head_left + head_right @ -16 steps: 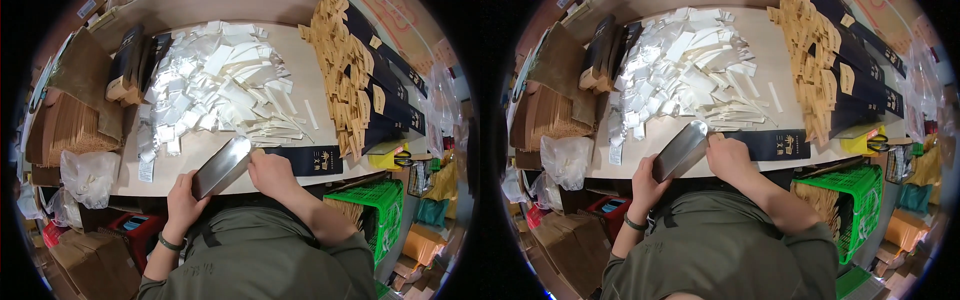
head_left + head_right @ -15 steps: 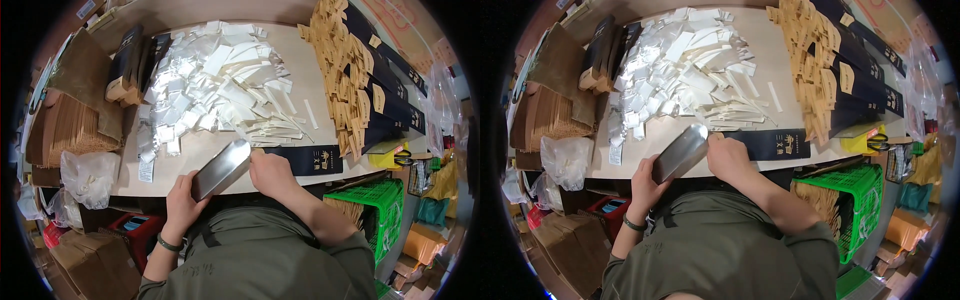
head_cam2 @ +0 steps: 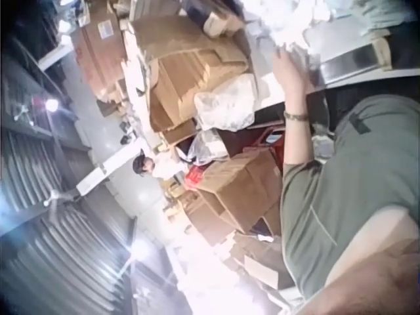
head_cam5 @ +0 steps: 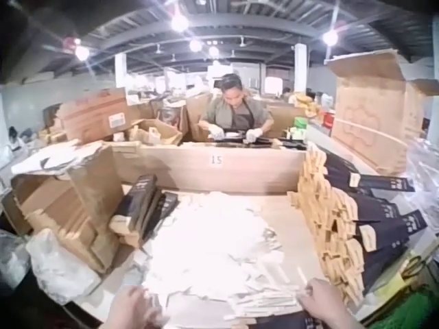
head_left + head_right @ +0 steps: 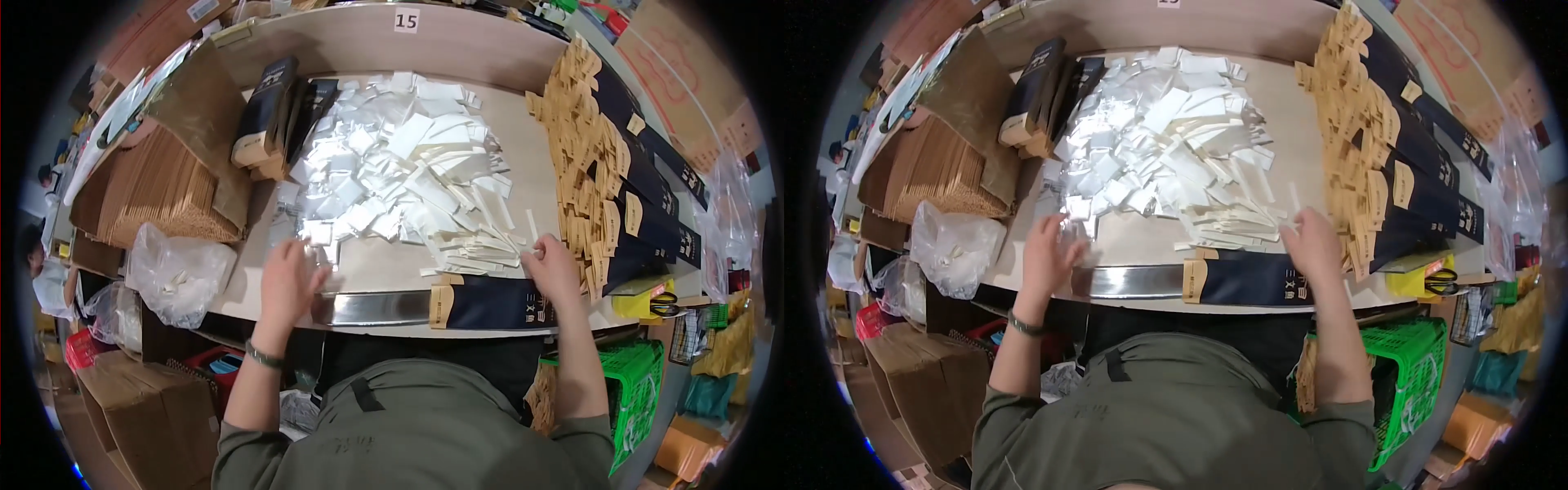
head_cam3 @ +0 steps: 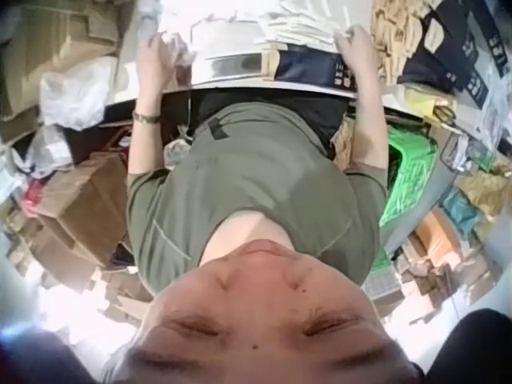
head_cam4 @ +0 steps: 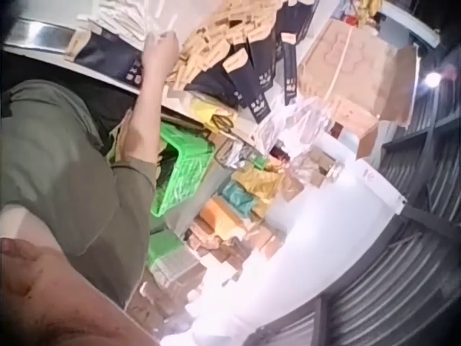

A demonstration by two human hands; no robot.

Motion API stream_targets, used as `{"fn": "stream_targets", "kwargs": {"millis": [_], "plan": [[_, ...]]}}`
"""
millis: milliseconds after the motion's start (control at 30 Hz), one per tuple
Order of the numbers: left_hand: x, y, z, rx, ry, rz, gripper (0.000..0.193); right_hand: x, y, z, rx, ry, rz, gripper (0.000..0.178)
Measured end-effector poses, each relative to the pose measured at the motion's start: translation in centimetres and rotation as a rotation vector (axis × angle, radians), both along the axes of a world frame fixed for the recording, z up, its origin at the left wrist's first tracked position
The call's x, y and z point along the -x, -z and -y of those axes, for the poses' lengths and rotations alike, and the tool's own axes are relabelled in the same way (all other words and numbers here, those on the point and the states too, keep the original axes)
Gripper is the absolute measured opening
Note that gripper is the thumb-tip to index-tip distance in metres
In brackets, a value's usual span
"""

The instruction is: Packaging small white paper-sleeved products into black and gold boxes using a metal scoop at a factory workstation.

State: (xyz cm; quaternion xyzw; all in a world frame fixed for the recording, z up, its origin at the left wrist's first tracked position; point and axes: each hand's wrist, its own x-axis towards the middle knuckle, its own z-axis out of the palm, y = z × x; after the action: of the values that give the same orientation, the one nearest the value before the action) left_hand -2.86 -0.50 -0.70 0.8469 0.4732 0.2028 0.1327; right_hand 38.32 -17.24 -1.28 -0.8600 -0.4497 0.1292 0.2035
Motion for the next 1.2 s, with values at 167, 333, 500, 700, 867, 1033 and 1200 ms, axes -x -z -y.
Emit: {"fn": "stream_targets", "kwargs": {"millis": [167,333,500,700,867,1033,1200], "plan": [[-1.8,0.7,-2.5,0.12,0.006,-0.023,0.036,0.3,1.4,-0.2,-0.104,-0.074,0.051,0.02],[-3.3,-0.2,-3.3,-0.01,0.108,-0.005,0.022,2.2,0.2,-0.7,-0.115,-0.04,0.153,0.018],[-3.0,-0.7,-2.9,-0.167,0.114,-0.043,0.014,7.8,-0.2,-0.4,-0.408,-0.216,-0.082,0.018],[-2.9,1.1,5.9,-0.057,0.331,0.113,0.03,10.7,1.5,-1.3,-0.452,-0.556,-0.022,0.01],[-4.3,1.9,6.8,0.031,0.247,0.155,0.036,11.2,2.6,-2.1,-0.473,-0.56,-0.019,0.013],[-5.4,1.4,5.9,0.125,0.257,0.232,0.032,13.4,2.0,-3.1,-0.601,-0.544,-0.114,0.01],[2.6,-2.1,-2.6,-0.49,0.099,0.442,0.023,9.9,-4.2,-9.3,-0.625,-0.182,-0.256,0.006]]}}
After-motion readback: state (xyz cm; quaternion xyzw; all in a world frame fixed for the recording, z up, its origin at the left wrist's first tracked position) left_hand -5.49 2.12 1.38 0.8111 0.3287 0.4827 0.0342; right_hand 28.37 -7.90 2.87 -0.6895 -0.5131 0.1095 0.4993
